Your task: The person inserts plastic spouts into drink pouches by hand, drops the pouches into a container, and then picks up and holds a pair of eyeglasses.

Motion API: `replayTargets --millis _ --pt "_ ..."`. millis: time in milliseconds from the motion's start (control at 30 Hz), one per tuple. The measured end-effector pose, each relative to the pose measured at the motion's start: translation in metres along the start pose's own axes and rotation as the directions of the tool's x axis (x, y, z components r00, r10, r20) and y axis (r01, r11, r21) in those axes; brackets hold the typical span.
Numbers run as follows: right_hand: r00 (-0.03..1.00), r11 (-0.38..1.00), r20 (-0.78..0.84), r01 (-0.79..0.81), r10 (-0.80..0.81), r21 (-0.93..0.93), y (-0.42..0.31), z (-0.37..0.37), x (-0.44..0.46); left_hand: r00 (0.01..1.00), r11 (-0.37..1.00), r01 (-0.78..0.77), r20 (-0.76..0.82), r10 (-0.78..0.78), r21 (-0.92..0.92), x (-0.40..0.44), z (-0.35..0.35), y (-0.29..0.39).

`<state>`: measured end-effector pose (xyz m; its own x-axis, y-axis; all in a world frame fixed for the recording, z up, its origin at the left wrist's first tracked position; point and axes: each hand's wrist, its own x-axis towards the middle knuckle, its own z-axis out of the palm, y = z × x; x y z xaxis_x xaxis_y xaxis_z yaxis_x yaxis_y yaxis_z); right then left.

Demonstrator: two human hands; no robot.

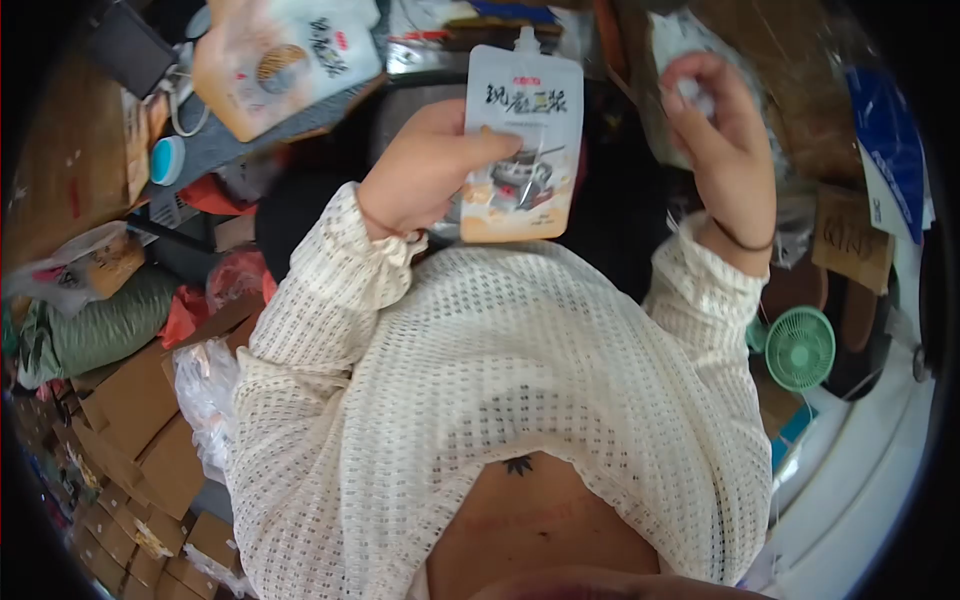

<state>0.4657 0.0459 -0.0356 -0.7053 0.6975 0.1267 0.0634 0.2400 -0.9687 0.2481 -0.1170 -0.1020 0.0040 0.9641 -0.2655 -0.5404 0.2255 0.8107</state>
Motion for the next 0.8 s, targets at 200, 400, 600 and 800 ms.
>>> replayTargets --millis 200,400,600,800 --pt "0.986 0.991 0.110 -0.115 0.122 -0.067 0.003 0.028 -0.023 0.999 1.000 -0.001 0.038 0.002 -0.011 0.049 -0.044 0.003" --pt "0.999 0.990 0.045 -0.012 0.019 -0.144 -0.008 0.041 -0.024 0.564 0.296 -0.186 -0.145 0.813 0.937 -0.003 -0.040 0.026" --pt "0.994 0.973 0.028 -0.102 0.110 -0.205 -0.001 0.025 -0.024 0.621 -0.326 0.151 0.167 0.766 0.933 -0.043 -0.082 0.000" --pt "0.991 0.926 0.104 0.113 -0.080 -0.359 -0.007 0.077 -0.015 0.695 -0.126 0.015 0.080 0.715 0.992 -0.054 -0.075 0.033"
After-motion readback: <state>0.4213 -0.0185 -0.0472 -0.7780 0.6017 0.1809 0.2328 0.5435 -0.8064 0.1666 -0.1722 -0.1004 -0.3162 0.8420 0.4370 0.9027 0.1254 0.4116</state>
